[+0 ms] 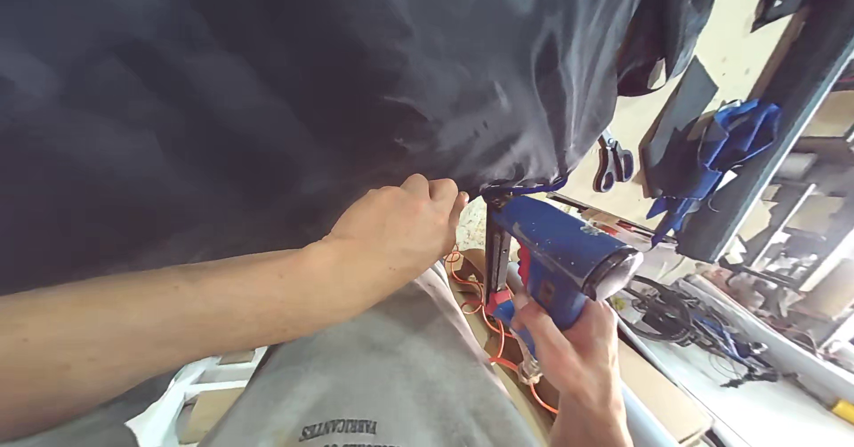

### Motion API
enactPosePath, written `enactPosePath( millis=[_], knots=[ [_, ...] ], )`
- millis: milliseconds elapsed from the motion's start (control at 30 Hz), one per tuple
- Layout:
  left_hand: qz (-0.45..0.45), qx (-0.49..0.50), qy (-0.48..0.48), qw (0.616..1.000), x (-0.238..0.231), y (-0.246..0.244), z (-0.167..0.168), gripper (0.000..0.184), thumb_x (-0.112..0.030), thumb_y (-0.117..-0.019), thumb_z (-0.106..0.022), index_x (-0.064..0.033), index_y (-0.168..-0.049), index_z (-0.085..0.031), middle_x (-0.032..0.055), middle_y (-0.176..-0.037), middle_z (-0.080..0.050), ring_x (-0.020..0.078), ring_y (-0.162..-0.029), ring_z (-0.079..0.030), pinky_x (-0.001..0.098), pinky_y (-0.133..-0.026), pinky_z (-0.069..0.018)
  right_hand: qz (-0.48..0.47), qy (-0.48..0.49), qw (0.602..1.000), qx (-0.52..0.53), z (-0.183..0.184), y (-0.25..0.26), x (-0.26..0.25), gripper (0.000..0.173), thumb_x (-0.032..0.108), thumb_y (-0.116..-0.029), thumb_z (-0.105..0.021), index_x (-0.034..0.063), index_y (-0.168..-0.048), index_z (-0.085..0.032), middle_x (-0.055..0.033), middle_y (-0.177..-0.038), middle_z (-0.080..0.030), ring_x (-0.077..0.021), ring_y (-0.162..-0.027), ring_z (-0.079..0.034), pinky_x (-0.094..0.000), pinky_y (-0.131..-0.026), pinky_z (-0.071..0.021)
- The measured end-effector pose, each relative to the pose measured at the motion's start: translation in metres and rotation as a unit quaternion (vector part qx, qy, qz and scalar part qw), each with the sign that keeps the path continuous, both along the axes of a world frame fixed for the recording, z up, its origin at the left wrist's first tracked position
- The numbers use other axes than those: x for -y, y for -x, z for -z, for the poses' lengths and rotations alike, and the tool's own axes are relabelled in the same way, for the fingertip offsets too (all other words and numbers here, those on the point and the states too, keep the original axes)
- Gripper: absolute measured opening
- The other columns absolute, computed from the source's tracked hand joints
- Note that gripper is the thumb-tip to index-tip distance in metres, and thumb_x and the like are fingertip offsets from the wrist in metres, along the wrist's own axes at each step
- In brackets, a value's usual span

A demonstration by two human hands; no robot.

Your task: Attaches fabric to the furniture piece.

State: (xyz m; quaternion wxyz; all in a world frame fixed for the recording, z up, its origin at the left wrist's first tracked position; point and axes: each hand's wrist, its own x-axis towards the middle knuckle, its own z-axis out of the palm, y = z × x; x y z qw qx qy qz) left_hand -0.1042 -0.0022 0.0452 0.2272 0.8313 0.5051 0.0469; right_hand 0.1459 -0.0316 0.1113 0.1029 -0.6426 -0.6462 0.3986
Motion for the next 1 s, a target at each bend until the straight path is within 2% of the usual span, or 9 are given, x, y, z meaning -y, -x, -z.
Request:
enactPosePath(
  millis=[233,300,433,500,600,700,833,933,1000],
  knots=[
    [-0.021,-0.009,-0.016,1.0,0.003,0.0,0.003,0.031,-0.011,-0.1076,-0.039,-0.0018,-0.122,-0.065,0.0156,-0.091,-0.06,0.0286,-0.062,-0.062,0.0346,-0.043,-0.0428,-0.041,0.007,0.999,0.013,0.007,0.004,-0.004,0.018,0.03,-0.0896,-0.065,0.0125,-0.093,-0.066,0.0083,-0.07,-0.067,-0.001,-0.057,-0.064,-0.0232,-0.049,-0.0564],
    [0.007,-0.019,-0.007,1.0,0.003,0.002,0.002,0.035,-0.006,-0.1067,-0.039,-0.0041,-0.131,-0.063,0.0169,-0.1,-0.062,0.0295,-0.068,-0.063,0.0344,-0.045,-0.0431,-0.034,-0.002,0.999,0.012,0.004,0.0,-0.002,0.018,0.03,-0.0891,-0.065,0.0122,-0.094,-0.067,0.0081,-0.072,-0.067,-0.0008,-0.058,-0.065,-0.0229,-0.051,-0.0568],
    [0.031,-0.017,-0.021,0.999,0.005,0.007,0.0,0.044,0.008,-0.0984,-0.048,-0.0017,-0.14,-0.058,0.019,-0.109,-0.062,0.0324,-0.078,-0.065,0.0361,-0.048,-0.0463,0.055,-0.026,0.992,-0.108,-0.007,-0.017,0.005,0.021,0.025,-0.092,-0.071,0.0111,-0.107,-0.065,0.0057,-0.079,-0.071,-0.0084,-0.061,-0.069,-0.0287,-0.055,-0.0618],
    [0.005,-0.006,-0.052,0.999,0.016,0.012,-0.001,0.037,0.01,-0.0966,-0.051,0.0009,-0.131,-0.061,0.0182,-0.104,-0.063,0.0324,-0.079,-0.065,0.0368,-0.05,-0.0484,0.077,-0.032,0.986,-0.144,-0.011,-0.028,0.004,0.022,0.024,-0.0925,-0.071,0.0127,-0.11,-0.063,0.0066,-0.079,-0.072,-0.0095,-0.061,-0.069,-0.029,-0.056,-0.0625],
    [-0.04,0.011,-0.111,0.993,0.041,0.022,0.007,0.019,0.006,-0.0976,-0.051,0.0031,-0.107,-0.067,0.0177,-0.098,-0.064,0.0329,-0.084,-0.066,0.0386,-0.058,-0.0525,0.07,-0.022,0.981,-0.177,-0.003,-0.043,-0.004,0.02,0.024,-0.0919,-0.071,0.0146,-0.107,-0.063,0.0067,-0.077,-0.072,-0.0103,-0.061,-0.069,-0.0297,-0.056,-0.0627],
    [-0.069,-0.012,-0.129,0.989,0.069,0.03,0.009,0.023,0.0,-0.0989,-0.053,0.0042,-0.114,-0.07,0.0188,-0.107,-0.069,0.0349,-0.098,-0.068,0.0416,-0.074,-0.0571,0.045,0.007,0.977,-0.21,0.01,-0.055,-0.008,0.015,0.024,-0.0926,-0.071,0.0155,-0.104,-0.064,0.0063,-0.076,-0.072,-0.0107,-0.06,-0.069,-0.0297,-0.057,-0.0627],
    [-0.116,-0.043,-0.143,0.982,0.098,0.04,0.01,0.025,-0.006,-0.1025,-0.052,0.0014,-0.117,-0.07,0.018,-0.11,-0.071,0.0344,-0.101,-0.068,0.0424,-0.079,-0.057,0.019,0.013,0.977,-0.211,0.024,-0.057,-0.002,0.015,0.023,-0.0933,-0.069,0.0133,-0.104,-0.064,0.0065,-0.077,-0.072,-0.01,-0.061,-0.069,-0.0294,-0.056,-0.0624],
    [-0.135,-0.036,-0.151,0.979,0.115,0.053,0.016,0.029,-0.019,-0.1062,-0.055,-0.0008,-0.122,-0.07,0.0175,-0.112,-0.071,0.0333,-0.101,-0.069,0.0419,-0.082,-0.0578,0.051,-0.002,0.981,-0.189,0.027,-0.041,0.019,0.018,0.021,-0.0918,-0.069,0.0106,-0.104,-0.062,0.007,-0.078,-0.071,-0.0092,-0.062,-0.069,-0.029,-0.057,-0.0626],
    [-0.14,-0.009,-0.162,0.977,0.118,0.06,0.02,0.029,-0.021,-0.1055,-0.058,-0.0011,-0.122,-0.07,0.0169,-0.11,-0.071,0.0327,-0.1,-0.069,0.0405,-0.083,-0.0585,0.086,-0.011,0.976,-0.2,0.029,-0.027,0.038,0.018,0.019,-0.0915,-0.07,0.0112,-0.106,-0.062,0.0067,-0.079,-0.072,-0.0099,-0.063,-0.07,-0.0293,-0.058,-0.0631]
  ],
)
